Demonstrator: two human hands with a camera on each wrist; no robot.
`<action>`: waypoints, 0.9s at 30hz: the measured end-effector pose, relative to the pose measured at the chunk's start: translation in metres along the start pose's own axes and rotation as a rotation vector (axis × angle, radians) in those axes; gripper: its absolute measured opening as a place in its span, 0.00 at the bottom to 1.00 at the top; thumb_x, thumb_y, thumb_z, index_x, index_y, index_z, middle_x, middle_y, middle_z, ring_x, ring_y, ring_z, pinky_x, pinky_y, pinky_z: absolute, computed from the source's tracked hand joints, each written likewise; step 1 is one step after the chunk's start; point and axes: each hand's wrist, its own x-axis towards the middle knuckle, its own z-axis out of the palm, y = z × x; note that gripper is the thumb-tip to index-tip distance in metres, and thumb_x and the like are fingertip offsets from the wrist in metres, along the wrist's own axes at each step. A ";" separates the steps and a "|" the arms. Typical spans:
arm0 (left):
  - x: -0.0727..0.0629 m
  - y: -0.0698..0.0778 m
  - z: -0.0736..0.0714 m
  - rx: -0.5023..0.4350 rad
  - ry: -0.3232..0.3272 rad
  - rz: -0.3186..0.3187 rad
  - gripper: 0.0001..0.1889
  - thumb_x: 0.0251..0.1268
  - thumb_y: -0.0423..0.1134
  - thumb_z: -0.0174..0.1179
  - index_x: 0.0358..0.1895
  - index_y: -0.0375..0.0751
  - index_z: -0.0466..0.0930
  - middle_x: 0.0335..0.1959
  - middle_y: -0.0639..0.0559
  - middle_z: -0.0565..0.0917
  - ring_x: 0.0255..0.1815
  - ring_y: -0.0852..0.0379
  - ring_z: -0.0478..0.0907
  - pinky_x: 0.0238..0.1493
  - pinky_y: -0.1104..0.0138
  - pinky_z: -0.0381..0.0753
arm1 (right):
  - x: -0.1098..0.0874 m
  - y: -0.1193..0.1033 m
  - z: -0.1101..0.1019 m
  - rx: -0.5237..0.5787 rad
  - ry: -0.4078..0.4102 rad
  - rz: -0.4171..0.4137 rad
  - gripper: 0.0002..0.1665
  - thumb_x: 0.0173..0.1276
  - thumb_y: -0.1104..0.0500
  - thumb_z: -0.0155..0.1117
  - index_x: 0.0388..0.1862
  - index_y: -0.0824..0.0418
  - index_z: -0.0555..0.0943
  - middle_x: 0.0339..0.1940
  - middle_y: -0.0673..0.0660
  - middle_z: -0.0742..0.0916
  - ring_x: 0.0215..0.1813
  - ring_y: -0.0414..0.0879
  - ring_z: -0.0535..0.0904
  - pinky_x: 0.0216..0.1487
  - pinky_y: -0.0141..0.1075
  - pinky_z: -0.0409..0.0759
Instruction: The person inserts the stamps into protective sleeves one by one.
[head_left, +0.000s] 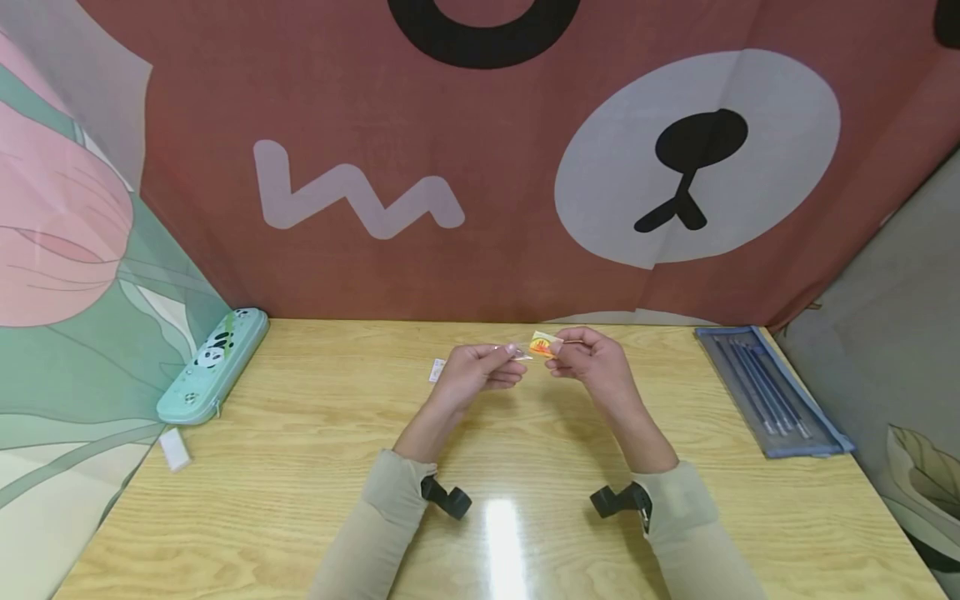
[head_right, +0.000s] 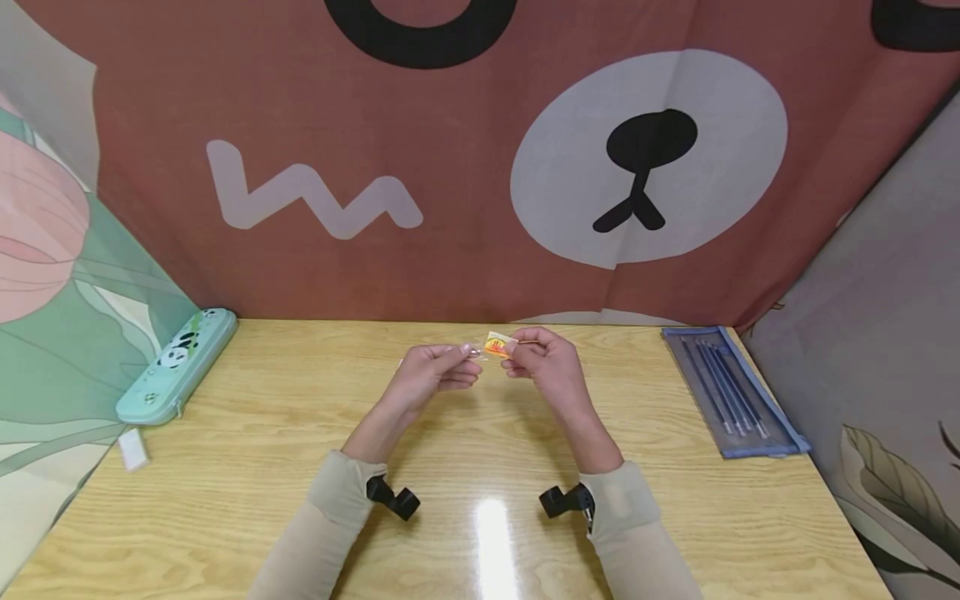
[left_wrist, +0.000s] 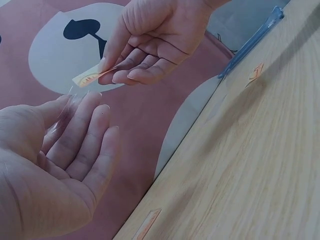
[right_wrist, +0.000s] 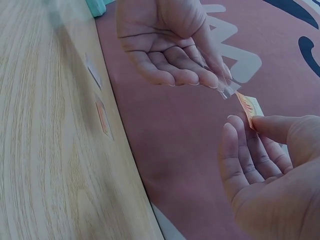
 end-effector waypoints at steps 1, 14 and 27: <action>0.000 0.000 0.000 -0.001 0.002 0.000 0.17 0.74 0.43 0.61 0.50 0.29 0.86 0.30 0.51 0.91 0.32 0.60 0.89 0.46 0.59 0.90 | 0.000 0.000 0.000 0.002 0.000 -0.001 0.16 0.74 0.60 0.64 0.53 0.70 0.77 0.32 0.46 0.90 0.35 0.38 0.88 0.42 0.33 0.89; -0.002 0.001 0.002 0.022 0.009 0.025 0.21 0.72 0.45 0.63 0.51 0.27 0.85 0.31 0.50 0.92 0.32 0.60 0.89 0.50 0.52 0.89 | 0.003 0.005 0.002 -0.037 0.001 0.001 0.13 0.73 0.62 0.65 0.50 0.69 0.78 0.31 0.47 0.90 0.34 0.39 0.87 0.42 0.34 0.89; -0.002 0.000 0.005 0.077 0.089 0.114 0.19 0.70 0.45 0.66 0.46 0.27 0.87 0.33 0.46 0.92 0.33 0.54 0.91 0.42 0.61 0.91 | 0.001 0.000 -0.002 -0.127 -0.038 0.052 0.16 0.73 0.62 0.63 0.53 0.73 0.79 0.31 0.50 0.89 0.32 0.38 0.86 0.41 0.34 0.89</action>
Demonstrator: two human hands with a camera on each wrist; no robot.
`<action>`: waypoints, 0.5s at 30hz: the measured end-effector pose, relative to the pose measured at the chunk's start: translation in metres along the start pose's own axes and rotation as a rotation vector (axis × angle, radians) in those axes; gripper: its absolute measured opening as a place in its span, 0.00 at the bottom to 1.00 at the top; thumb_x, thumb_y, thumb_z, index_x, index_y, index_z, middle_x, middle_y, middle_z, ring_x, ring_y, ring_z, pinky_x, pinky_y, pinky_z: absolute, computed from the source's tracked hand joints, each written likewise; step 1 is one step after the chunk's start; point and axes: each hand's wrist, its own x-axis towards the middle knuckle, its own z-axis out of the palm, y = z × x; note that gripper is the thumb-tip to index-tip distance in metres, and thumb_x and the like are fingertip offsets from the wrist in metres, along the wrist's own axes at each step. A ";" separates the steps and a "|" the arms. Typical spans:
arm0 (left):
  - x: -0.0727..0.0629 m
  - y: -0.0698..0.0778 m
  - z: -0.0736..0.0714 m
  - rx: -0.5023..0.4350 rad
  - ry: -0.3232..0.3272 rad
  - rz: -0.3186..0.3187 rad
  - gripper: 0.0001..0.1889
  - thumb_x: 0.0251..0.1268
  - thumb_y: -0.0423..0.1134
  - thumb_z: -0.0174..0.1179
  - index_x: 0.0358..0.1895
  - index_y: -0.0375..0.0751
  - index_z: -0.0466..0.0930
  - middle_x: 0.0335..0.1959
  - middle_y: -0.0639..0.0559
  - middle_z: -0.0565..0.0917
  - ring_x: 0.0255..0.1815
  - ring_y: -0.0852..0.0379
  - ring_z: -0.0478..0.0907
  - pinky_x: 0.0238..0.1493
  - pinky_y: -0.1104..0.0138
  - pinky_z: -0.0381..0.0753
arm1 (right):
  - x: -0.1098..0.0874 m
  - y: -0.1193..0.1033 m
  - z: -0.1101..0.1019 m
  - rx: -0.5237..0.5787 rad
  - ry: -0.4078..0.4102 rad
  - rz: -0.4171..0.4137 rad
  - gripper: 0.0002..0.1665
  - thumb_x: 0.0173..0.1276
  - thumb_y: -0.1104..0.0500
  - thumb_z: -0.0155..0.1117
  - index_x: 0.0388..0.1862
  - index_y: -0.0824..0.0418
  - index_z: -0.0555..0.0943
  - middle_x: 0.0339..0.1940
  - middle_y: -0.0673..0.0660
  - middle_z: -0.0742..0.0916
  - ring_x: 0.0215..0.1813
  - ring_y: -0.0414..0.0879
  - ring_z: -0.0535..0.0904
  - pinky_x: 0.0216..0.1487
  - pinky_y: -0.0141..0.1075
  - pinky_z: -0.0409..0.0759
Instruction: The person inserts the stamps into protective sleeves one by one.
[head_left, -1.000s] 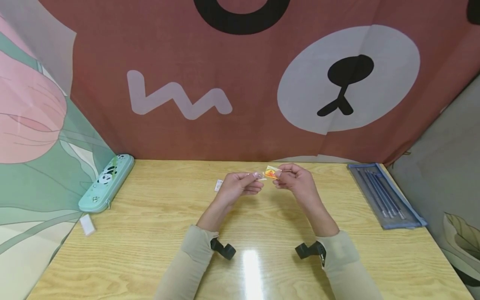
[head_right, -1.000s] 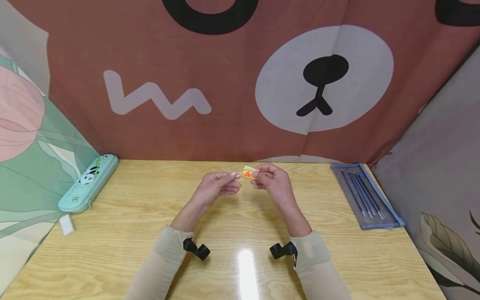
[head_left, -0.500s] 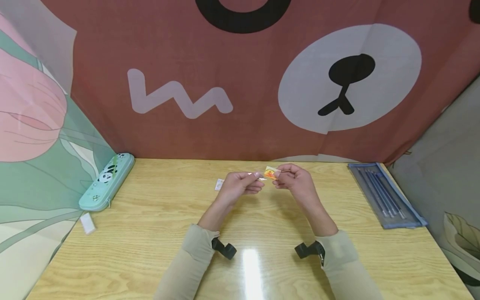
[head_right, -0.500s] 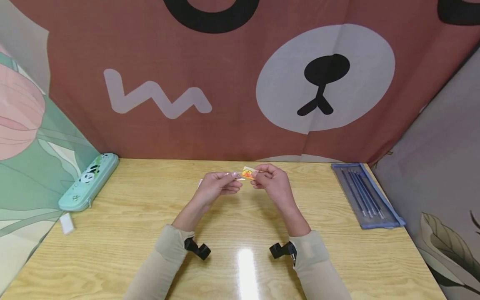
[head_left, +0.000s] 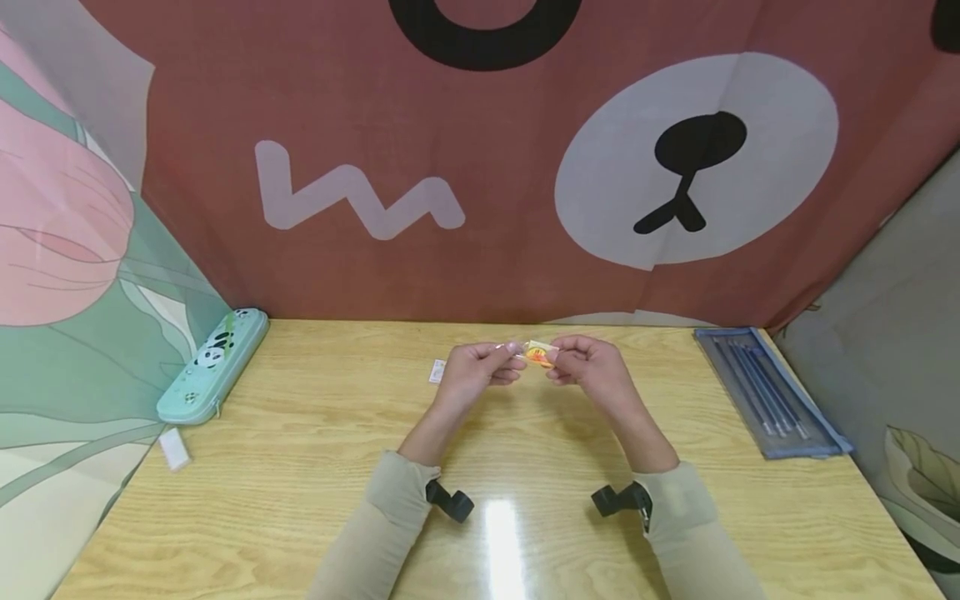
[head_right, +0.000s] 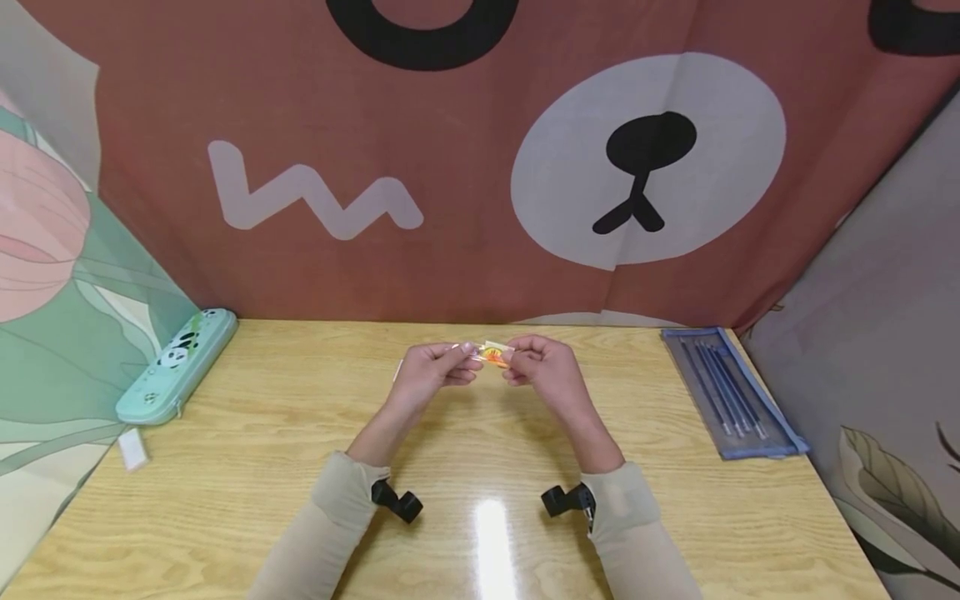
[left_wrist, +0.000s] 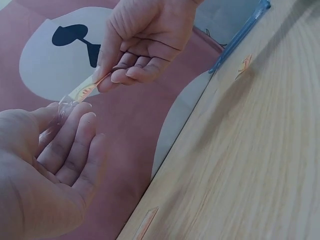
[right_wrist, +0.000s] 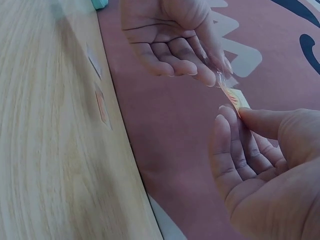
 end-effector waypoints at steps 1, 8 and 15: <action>0.000 0.000 0.000 0.006 0.003 0.004 0.19 0.70 0.45 0.66 0.46 0.28 0.88 0.33 0.46 0.92 0.34 0.52 0.91 0.42 0.61 0.91 | 0.000 0.000 0.000 -0.002 -0.005 0.001 0.16 0.73 0.62 0.64 0.53 0.73 0.79 0.31 0.50 0.89 0.32 0.38 0.86 0.41 0.34 0.89; -0.001 -0.001 0.001 0.032 0.007 0.008 0.13 0.70 0.42 0.65 0.45 0.34 0.90 0.34 0.43 0.92 0.36 0.49 0.91 0.42 0.60 0.91 | -0.001 0.002 -0.002 -0.048 -0.052 0.001 0.18 0.73 0.60 0.64 0.53 0.73 0.80 0.33 0.50 0.88 0.32 0.39 0.86 0.41 0.34 0.89; -0.001 0.001 0.002 0.040 -0.003 0.019 0.12 0.69 0.40 0.66 0.44 0.32 0.89 0.33 0.43 0.91 0.31 0.56 0.90 0.42 0.61 0.91 | 0.000 0.001 -0.004 -0.075 -0.068 0.016 0.19 0.73 0.59 0.63 0.55 0.73 0.80 0.38 0.55 0.89 0.34 0.41 0.86 0.42 0.37 0.89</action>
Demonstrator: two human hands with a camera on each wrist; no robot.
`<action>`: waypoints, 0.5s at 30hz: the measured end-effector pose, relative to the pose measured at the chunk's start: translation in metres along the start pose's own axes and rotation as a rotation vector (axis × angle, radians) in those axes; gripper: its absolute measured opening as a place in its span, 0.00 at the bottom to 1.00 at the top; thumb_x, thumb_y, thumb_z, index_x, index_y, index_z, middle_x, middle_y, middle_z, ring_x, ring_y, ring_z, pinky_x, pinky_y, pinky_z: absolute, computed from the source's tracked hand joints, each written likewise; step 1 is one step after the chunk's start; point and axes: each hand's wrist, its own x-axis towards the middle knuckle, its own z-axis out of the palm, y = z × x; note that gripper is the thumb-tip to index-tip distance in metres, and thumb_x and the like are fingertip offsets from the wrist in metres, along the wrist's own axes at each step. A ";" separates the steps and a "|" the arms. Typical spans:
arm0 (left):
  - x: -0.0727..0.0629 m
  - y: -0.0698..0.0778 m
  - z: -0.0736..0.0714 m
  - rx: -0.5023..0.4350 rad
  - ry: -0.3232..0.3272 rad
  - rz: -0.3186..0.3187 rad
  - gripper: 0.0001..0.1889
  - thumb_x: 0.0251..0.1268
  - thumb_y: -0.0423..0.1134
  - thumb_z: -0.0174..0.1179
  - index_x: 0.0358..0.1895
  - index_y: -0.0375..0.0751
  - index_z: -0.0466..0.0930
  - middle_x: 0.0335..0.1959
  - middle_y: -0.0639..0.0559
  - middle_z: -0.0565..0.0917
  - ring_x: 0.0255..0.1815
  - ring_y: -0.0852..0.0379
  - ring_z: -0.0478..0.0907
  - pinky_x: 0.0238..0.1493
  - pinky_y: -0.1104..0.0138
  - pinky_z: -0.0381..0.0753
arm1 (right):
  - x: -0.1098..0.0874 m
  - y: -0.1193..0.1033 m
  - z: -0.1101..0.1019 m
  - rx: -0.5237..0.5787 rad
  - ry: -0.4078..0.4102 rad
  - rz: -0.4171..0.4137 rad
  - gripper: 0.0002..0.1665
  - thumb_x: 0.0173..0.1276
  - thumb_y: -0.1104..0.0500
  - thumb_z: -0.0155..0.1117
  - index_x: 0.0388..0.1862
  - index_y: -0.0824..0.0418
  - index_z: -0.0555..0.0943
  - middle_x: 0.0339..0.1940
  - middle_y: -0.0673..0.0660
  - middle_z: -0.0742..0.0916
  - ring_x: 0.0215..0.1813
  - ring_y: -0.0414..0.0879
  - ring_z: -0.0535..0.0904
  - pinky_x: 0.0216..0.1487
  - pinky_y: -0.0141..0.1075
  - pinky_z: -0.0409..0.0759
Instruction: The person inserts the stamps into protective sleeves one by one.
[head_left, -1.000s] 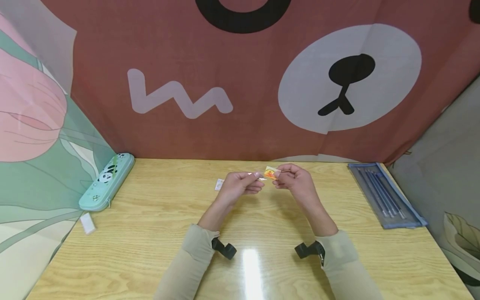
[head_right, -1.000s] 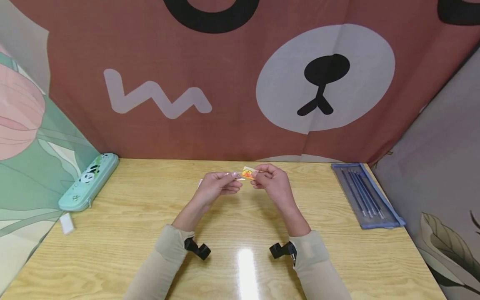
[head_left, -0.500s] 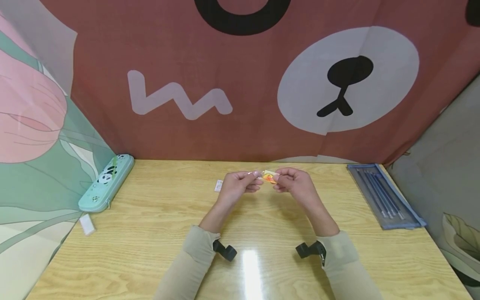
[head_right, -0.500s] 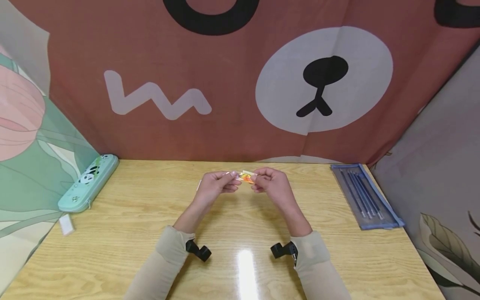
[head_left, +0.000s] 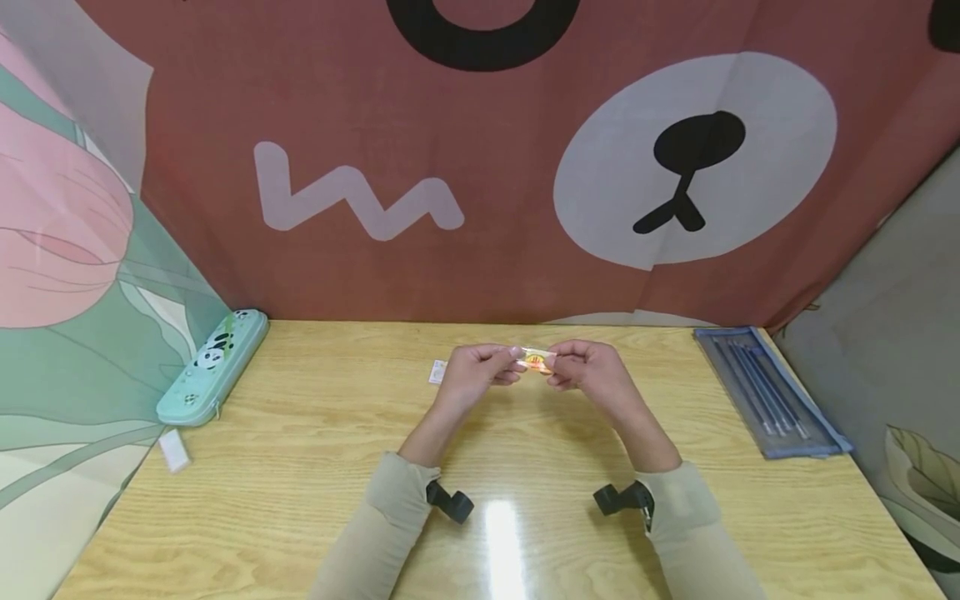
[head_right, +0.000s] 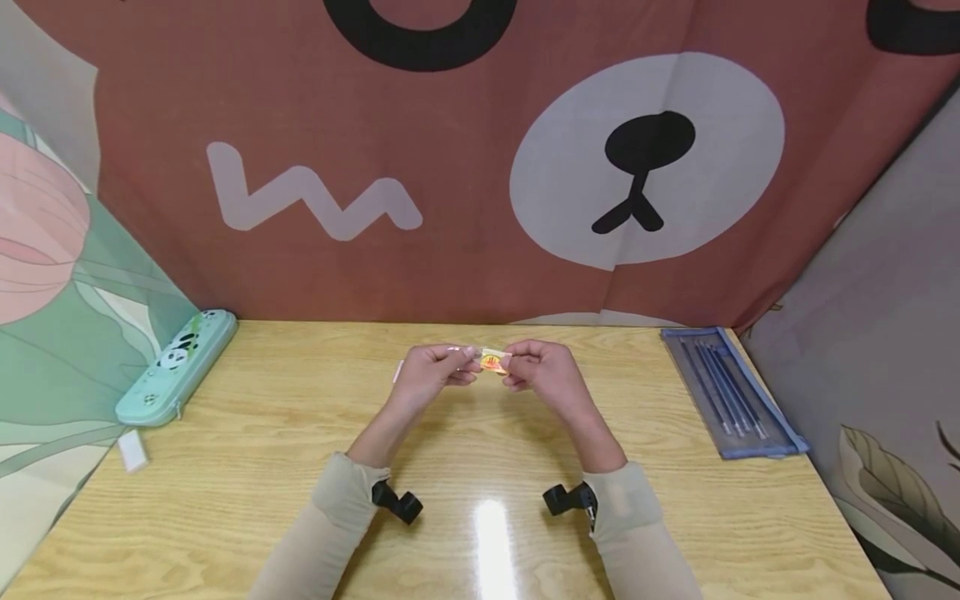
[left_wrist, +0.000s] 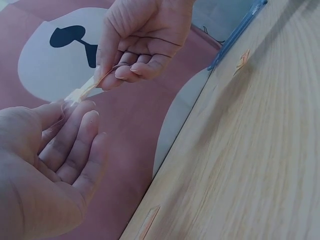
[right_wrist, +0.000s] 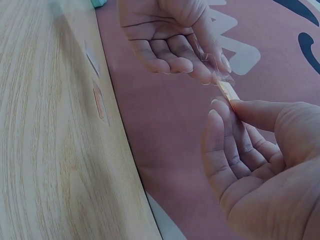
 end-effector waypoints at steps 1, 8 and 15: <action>0.000 0.000 0.000 0.004 -0.001 0.005 0.12 0.69 0.39 0.66 0.44 0.32 0.89 0.33 0.43 0.91 0.30 0.59 0.89 0.42 0.62 0.91 | 0.000 0.000 0.000 -0.002 0.000 0.001 0.19 0.73 0.59 0.63 0.55 0.73 0.80 0.38 0.57 0.89 0.34 0.41 0.86 0.42 0.37 0.90; 0.001 0.001 0.002 0.023 -0.012 0.015 0.12 0.70 0.36 0.65 0.45 0.29 0.88 0.31 0.43 0.91 0.26 0.64 0.87 0.39 0.63 0.91 | 0.000 -0.002 0.000 -0.003 0.003 0.011 0.18 0.73 0.59 0.63 0.54 0.72 0.81 0.39 0.58 0.89 0.33 0.41 0.87 0.41 0.37 0.89; 0.000 0.001 0.001 -0.003 -0.034 -0.009 0.12 0.70 0.36 0.65 0.45 0.29 0.88 0.33 0.41 0.91 0.27 0.62 0.87 0.47 0.51 0.90 | -0.001 -0.001 0.000 0.002 0.009 0.013 0.18 0.73 0.59 0.64 0.54 0.72 0.81 0.36 0.53 0.89 0.33 0.40 0.86 0.41 0.35 0.89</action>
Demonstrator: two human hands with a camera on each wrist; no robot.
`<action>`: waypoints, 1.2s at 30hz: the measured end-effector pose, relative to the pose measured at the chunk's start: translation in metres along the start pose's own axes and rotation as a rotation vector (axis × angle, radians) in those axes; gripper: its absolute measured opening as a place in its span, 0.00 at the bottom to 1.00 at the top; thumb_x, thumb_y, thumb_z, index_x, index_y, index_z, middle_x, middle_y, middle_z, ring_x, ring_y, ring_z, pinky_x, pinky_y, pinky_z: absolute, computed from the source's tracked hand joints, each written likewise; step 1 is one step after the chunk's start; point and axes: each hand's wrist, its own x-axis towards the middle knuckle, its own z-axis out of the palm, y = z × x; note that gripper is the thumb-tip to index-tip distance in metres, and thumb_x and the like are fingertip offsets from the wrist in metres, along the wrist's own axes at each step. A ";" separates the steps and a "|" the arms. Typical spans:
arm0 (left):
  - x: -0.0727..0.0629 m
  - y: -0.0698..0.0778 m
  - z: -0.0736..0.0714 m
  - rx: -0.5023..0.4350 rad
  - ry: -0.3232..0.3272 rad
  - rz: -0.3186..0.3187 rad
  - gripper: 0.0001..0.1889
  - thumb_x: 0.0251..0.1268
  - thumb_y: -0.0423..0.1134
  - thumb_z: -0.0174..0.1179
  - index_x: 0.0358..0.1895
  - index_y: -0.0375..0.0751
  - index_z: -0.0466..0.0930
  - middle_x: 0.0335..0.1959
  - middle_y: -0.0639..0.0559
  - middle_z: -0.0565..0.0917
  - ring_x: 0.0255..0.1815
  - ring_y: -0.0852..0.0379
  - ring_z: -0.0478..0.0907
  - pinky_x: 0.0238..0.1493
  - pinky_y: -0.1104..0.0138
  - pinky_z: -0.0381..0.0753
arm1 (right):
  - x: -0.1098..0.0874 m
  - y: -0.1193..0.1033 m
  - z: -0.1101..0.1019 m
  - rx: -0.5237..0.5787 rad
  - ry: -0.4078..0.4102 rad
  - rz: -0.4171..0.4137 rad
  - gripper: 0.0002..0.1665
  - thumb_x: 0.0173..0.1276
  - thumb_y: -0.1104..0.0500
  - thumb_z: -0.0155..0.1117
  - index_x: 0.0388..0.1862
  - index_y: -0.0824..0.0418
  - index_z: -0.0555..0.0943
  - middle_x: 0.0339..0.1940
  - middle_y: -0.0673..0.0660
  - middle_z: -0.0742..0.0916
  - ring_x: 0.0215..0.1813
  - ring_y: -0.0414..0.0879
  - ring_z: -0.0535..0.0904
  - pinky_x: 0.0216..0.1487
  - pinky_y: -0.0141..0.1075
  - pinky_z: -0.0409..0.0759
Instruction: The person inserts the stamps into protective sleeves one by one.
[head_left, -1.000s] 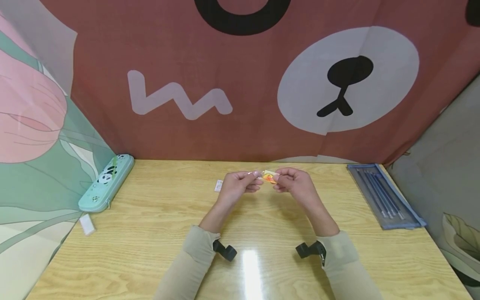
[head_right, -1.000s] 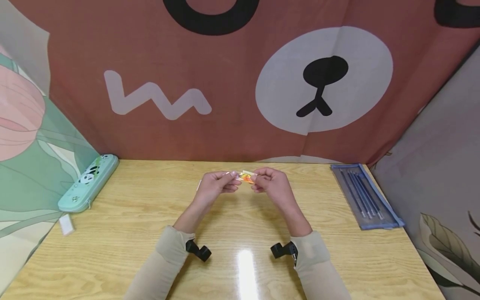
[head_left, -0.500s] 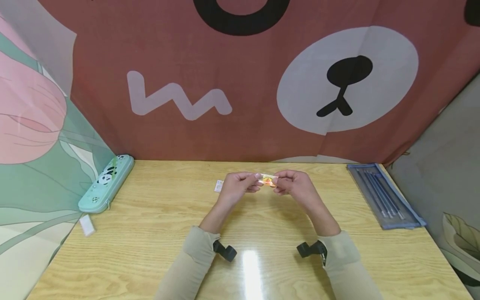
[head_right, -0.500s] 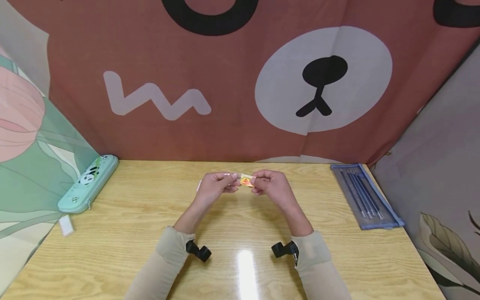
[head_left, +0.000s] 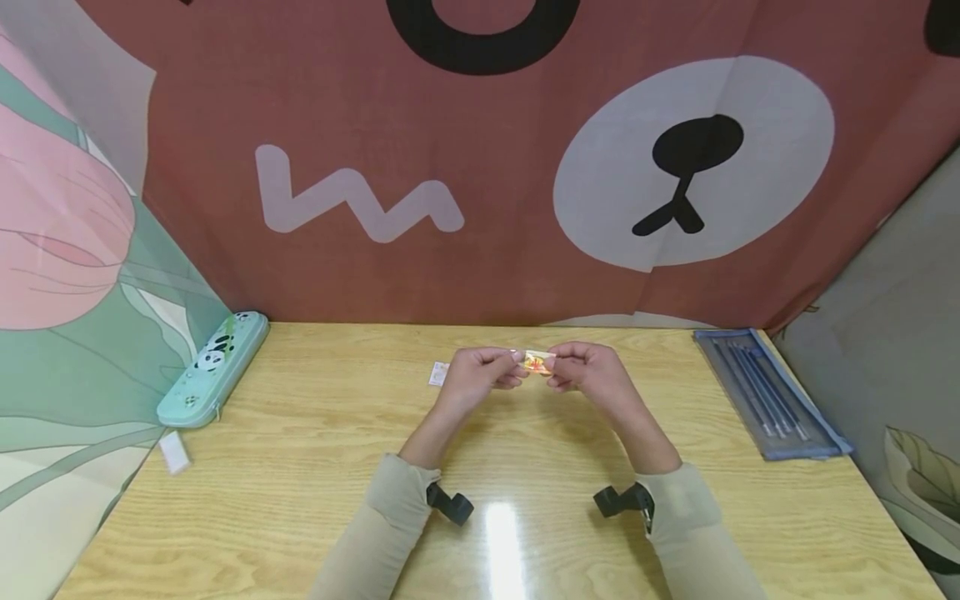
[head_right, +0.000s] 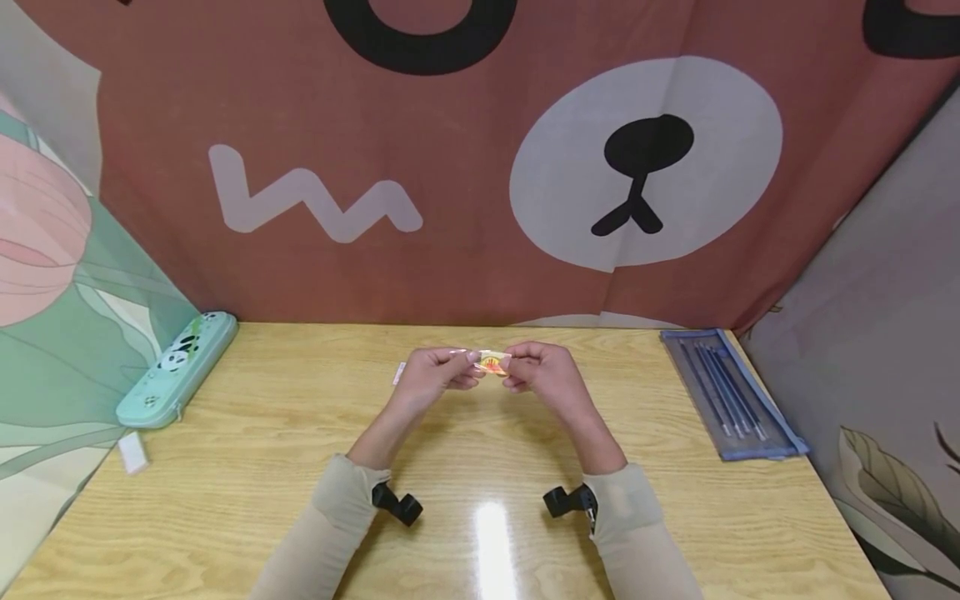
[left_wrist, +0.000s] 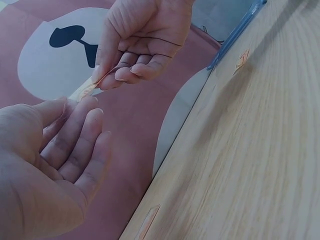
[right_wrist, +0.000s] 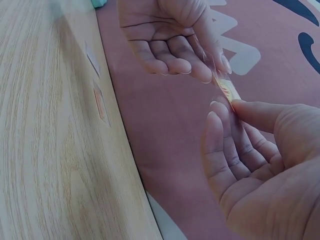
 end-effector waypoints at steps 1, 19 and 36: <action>0.000 0.000 0.000 -0.001 -0.003 -0.001 0.12 0.70 0.37 0.65 0.45 0.29 0.88 0.33 0.42 0.91 0.27 0.61 0.87 0.47 0.51 0.89 | 0.000 0.000 0.000 0.001 -0.001 0.000 0.19 0.73 0.59 0.64 0.55 0.72 0.80 0.36 0.53 0.89 0.33 0.40 0.86 0.41 0.36 0.89; -0.001 -0.002 0.001 0.031 -0.011 -0.024 0.14 0.69 0.40 0.66 0.46 0.29 0.88 0.34 0.39 0.90 0.27 0.62 0.87 0.44 0.57 0.91 | -0.001 0.003 0.002 -0.003 -0.039 0.010 0.19 0.74 0.56 0.64 0.53 0.71 0.81 0.36 0.53 0.89 0.34 0.42 0.86 0.44 0.41 0.90; 0.000 -0.002 0.001 0.030 -0.007 -0.029 0.15 0.69 0.40 0.66 0.49 0.31 0.87 0.38 0.36 0.91 0.28 0.59 0.88 0.41 0.61 0.91 | 0.002 0.006 -0.003 0.002 0.009 -0.013 0.24 0.75 0.51 0.64 0.58 0.69 0.80 0.38 0.58 0.87 0.38 0.44 0.87 0.48 0.43 0.89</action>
